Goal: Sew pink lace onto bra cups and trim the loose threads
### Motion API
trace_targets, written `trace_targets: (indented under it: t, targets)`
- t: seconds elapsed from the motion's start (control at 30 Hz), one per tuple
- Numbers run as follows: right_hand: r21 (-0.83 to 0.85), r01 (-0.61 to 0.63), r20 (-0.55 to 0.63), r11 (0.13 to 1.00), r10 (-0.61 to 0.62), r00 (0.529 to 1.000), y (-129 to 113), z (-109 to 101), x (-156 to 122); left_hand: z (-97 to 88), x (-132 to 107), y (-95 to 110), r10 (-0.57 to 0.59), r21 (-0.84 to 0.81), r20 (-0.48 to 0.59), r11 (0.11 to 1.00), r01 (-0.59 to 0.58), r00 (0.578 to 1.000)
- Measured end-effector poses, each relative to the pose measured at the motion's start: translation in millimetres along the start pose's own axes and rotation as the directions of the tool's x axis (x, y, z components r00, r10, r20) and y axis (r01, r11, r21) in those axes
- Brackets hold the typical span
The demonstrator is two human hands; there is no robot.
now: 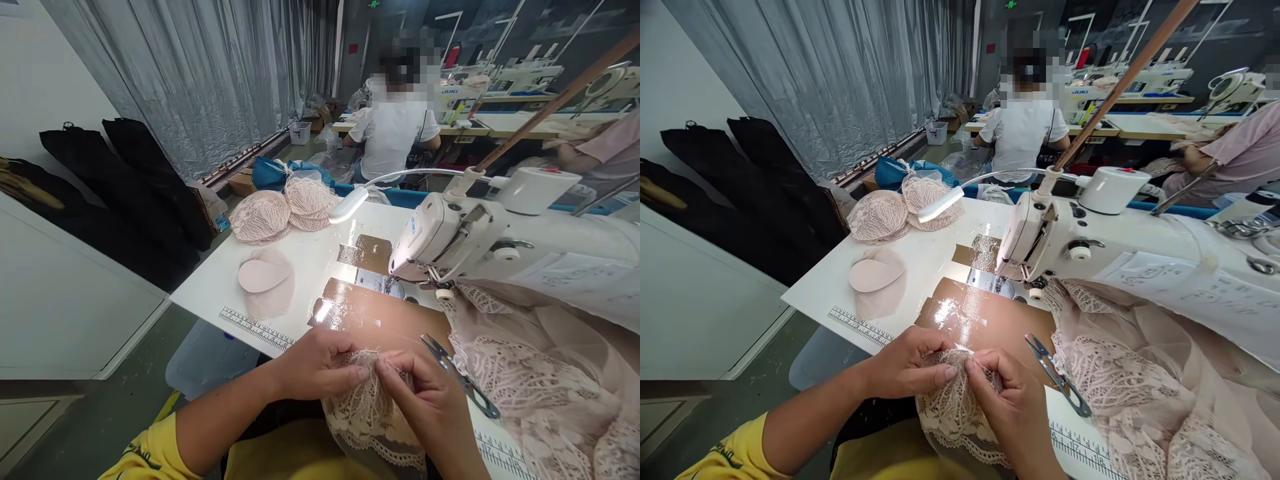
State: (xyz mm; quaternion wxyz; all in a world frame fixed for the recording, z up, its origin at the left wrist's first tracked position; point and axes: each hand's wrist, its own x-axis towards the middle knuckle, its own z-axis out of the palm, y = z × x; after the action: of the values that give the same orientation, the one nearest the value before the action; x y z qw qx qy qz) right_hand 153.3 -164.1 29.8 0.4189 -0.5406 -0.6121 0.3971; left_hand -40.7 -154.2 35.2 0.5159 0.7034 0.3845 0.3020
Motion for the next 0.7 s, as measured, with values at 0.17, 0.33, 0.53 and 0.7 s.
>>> trace_targets:
  t: [0.17,0.33,0.53,0.7]
  targets:
    - [0.052,-0.06,0.046,0.997,0.058,0.997,7,-5,5,1.7,7,2,-0.006,-0.009,0.002,1.0,0.006,1.0]
    - [0.086,-0.165,0.187,0.983,0.146,0.971,7,-13,9,1.5,12,0,-0.016,-0.174,0.071,0.984,0.028,0.997]
    - [0.153,-0.215,0.217,0.965,0.179,0.959,6,-18,13,0.4,18,-5,-0.08,-0.479,0.202,0.861,0.17,0.976]
    - [0.305,-0.336,0.257,0.891,0.262,0.93,5,-13,17,10.5,24,-12,-0.106,-0.597,0.143,0.784,0.171,0.984]
